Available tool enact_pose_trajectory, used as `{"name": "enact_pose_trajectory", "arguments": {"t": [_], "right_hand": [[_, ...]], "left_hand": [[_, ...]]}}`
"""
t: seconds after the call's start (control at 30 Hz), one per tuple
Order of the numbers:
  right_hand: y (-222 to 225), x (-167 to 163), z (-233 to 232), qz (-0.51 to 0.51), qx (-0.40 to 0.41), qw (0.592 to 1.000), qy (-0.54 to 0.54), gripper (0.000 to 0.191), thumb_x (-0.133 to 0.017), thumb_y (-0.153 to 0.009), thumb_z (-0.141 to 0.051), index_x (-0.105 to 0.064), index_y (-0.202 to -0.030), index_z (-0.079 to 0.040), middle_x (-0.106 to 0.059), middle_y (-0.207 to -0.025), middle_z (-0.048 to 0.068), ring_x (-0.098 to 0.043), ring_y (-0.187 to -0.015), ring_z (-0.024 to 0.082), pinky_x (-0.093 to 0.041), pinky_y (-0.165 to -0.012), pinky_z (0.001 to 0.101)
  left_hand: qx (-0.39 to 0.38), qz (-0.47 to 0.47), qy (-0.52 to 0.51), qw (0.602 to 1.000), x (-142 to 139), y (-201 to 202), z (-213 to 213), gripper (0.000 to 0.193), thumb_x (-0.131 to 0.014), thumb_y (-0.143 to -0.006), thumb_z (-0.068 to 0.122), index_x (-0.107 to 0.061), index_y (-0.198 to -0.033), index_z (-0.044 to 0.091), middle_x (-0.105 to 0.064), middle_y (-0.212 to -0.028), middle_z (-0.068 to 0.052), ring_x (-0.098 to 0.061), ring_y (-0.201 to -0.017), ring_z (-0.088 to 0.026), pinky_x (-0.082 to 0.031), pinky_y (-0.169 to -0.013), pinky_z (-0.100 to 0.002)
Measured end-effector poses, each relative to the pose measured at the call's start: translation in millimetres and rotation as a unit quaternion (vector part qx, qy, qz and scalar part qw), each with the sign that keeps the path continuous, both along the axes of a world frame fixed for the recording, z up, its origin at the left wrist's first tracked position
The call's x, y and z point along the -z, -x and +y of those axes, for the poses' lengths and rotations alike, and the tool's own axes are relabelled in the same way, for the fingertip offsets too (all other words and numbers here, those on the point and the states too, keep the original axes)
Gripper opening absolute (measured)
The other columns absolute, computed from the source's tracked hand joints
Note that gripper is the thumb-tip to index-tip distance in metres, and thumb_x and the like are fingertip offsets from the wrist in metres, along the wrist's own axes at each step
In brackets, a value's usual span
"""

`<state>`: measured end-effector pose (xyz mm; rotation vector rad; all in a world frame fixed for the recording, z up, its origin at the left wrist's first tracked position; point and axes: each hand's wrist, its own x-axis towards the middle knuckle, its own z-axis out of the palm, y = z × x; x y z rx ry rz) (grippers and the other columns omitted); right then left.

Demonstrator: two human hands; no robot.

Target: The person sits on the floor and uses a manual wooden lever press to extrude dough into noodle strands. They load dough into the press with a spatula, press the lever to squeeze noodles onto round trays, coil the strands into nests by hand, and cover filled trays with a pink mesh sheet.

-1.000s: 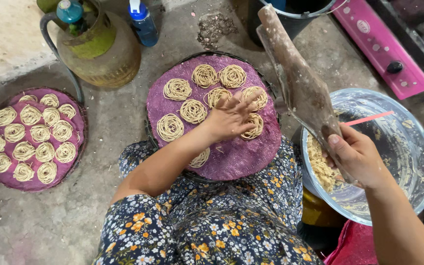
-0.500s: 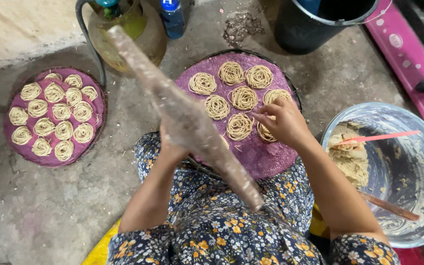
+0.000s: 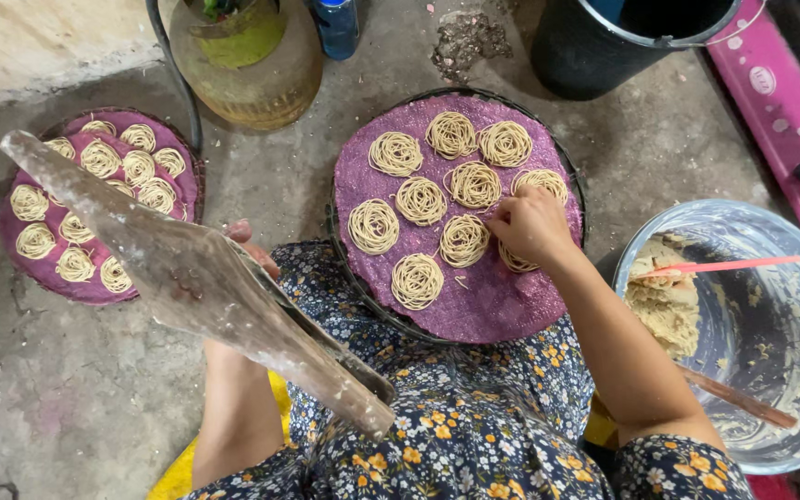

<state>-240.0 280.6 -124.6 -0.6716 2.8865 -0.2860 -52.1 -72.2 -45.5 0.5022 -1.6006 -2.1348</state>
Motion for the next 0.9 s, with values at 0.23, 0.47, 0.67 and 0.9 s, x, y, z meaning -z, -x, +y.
{"name": "enact_pose_trajectory", "arguments": {"t": [0.23,0.47,0.67,0.9], "right_hand": [[1,6,3,-0.030,0.019,0.994,0.103,0.021,-0.074,-0.089,-0.028,-0.079,-0.097,-0.009,-0.062,-0.091,0.011,-0.060,-0.097,0.030,-0.048,-0.085,0.0446],[-21,-31,-3,-0.001,-0.028,0.995,0.100,0.017,-0.072,-0.085,-0.017,-0.080,-0.100,-0.014,-0.060,-0.091,0.011,-0.057,-0.100,0.028,-0.046,-0.090,0.0426],[-83,-45,-14,-0.026,-0.159,0.984,0.077,0.031,-0.078,-0.071,-0.017,-0.078,-0.102,-0.016,-0.060,-0.098,0.005,-0.053,-0.099,0.026,-0.043,-0.089,0.0411],[-93,-40,-20,0.018,-0.175,0.983,0.051,0.022,-0.078,-0.080,-0.024,-0.080,-0.102,-0.023,-0.059,-0.092,0.004,-0.052,-0.094,0.025,-0.042,-0.087,0.0405]], "left_hand": [[0.019,0.000,-0.008,1.000,1,3,4,0.059,-0.089,-0.066,0.028,-0.065,-0.117,0.010,-0.074,-0.110,-0.008,-0.075,-0.099,-0.019,-0.059,-0.088,-0.035],[0.020,0.001,-0.010,1.000,-2,-2,4,0.058,-0.089,-0.066,0.028,-0.066,-0.116,0.010,-0.074,-0.109,-0.008,-0.075,-0.098,-0.019,-0.060,-0.088,-0.035],[0.015,-0.001,-0.010,1.000,0,-7,4,0.058,-0.089,-0.067,0.029,-0.066,-0.116,0.010,-0.075,-0.108,-0.008,-0.075,-0.097,-0.019,-0.060,-0.087,-0.035],[0.040,-0.001,-0.005,0.999,-6,-18,10,0.057,-0.089,-0.067,0.029,-0.066,-0.115,0.010,-0.075,-0.107,-0.008,-0.075,-0.096,-0.019,-0.060,-0.087,-0.035]]}}
